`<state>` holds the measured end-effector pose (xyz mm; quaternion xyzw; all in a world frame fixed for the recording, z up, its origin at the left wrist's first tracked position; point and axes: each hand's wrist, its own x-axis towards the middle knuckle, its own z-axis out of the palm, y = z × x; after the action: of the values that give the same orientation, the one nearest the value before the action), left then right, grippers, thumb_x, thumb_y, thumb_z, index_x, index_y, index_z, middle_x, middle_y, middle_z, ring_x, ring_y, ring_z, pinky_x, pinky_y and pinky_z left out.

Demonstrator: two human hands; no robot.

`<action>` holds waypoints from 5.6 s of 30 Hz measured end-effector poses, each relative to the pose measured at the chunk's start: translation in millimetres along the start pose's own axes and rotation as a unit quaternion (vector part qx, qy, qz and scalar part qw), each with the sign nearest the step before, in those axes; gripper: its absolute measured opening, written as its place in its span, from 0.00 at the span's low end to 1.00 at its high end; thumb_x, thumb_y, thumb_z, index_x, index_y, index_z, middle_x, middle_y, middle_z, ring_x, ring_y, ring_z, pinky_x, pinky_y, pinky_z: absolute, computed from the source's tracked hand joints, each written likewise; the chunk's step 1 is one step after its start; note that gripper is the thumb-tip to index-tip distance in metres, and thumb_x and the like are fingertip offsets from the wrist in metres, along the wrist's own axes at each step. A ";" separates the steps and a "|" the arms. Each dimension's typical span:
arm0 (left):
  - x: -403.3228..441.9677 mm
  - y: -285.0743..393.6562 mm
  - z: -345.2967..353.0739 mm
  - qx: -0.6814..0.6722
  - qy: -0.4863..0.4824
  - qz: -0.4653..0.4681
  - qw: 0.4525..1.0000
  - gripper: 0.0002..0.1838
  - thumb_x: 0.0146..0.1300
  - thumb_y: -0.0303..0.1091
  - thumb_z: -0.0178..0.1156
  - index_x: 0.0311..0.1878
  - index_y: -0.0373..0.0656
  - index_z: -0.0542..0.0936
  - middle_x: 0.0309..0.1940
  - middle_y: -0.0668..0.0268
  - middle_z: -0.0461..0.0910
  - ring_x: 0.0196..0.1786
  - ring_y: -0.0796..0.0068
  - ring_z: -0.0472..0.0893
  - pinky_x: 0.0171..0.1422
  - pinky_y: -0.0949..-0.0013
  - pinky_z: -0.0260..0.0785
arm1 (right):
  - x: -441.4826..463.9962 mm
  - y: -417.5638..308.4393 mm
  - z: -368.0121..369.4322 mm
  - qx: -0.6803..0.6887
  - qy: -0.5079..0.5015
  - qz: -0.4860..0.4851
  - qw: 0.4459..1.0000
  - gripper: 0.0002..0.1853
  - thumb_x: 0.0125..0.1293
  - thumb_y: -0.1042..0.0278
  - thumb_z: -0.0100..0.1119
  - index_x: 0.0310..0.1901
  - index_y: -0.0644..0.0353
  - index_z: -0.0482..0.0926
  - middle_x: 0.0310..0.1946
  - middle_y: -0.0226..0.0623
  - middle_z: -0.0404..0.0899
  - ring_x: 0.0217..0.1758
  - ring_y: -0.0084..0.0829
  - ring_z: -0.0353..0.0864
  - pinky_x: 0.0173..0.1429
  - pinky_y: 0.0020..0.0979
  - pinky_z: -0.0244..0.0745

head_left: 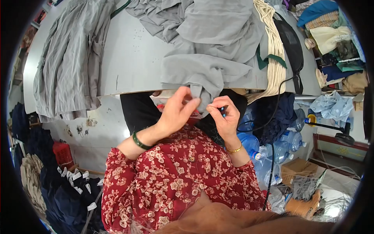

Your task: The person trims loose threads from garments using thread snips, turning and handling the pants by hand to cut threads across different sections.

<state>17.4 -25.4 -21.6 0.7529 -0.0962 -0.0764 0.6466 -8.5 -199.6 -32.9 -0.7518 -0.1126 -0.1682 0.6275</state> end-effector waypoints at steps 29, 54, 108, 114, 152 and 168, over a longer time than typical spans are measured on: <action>-8.8 -25.7 -3.3 -0.256 -0.115 -0.149 0.948 0.03 0.66 0.26 0.58 0.37 0.38 0.79 0.31 0.68 0.80 0.35 0.83 0.77 0.43 0.78 0.71 | -23.0 -19.9 -18.6 0.133 -0.220 0.347 0.902 0.24 0.76 0.52 0.36 0.49 0.64 0.76 0.26 0.26 0.70 0.26 0.15 0.61 0.31 0.18 0.59; -10.6 -62.3 -10.5 0.085 -0.173 -0.064 0.979 0.15 0.62 0.27 0.61 0.51 0.36 0.74 0.43 0.65 0.75 0.46 0.80 0.75 0.49 0.75 0.71 | -28.9 5.4 -19.6 0.122 -0.261 0.323 0.901 0.21 0.73 0.54 0.43 0.39 0.66 0.77 0.23 0.25 0.67 0.26 0.18 0.63 0.32 0.22 0.60; -22.9 -25.0 -4.5 0.165 -0.228 0.141 0.949 0.04 0.59 0.27 0.64 0.37 0.40 0.82 0.29 0.63 0.82 0.33 0.64 0.80 0.42 0.65 0.71 | -8.4 31.5 -20.7 0.202 -0.212 0.337 0.895 0.19 0.72 0.53 0.50 0.42 0.65 0.77 0.22 0.26 0.70 0.26 0.15 0.65 0.29 0.19 0.58; -17.3 37.9 -20.1 0.152 -0.333 0.223 0.904 0.06 0.62 0.30 0.62 0.40 0.41 0.82 0.36 0.62 0.81 0.41 0.63 0.79 0.49 0.62 0.69 | -26.9 34.3 -31.0 0.067 -0.211 0.272 0.936 0.11 0.63 0.66 0.60 0.43 0.63 0.77 0.26 0.25 0.72 0.29 0.16 0.69 0.34 0.20 0.65; 123.3 116.3 -17.6 0.049 0.168 0.310 0.934 0.16 0.55 0.14 0.48 0.45 0.37 0.76 0.37 0.67 0.76 0.37 0.77 0.74 0.43 0.73 0.68 | 119.1 63.1 -58.9 -0.153 0.192 -0.041 0.969 0.24 0.58 0.78 0.62 0.57 0.61 0.70 0.30 0.32 0.71 0.33 0.27 0.71 0.42 0.28 0.70; 93.9 11.5 -107.3 -0.361 0.056 -0.194 0.911 0.06 0.64 0.32 0.58 0.35 0.41 0.73 0.18 0.69 0.67 0.19 0.73 0.67 0.25 0.67 0.62 | 36.4 2.7 1.1 -0.168 -0.045 -0.062 0.983 0.12 0.51 0.80 0.65 0.38 0.61 0.77 0.31 0.40 0.79 0.34 0.40 0.82 0.37 0.32 0.75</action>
<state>133.6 53.0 7.0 0.4753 0.1223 -0.1879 0.8508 26.0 -200.6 -21.1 -0.8451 -0.1573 -0.1895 0.4745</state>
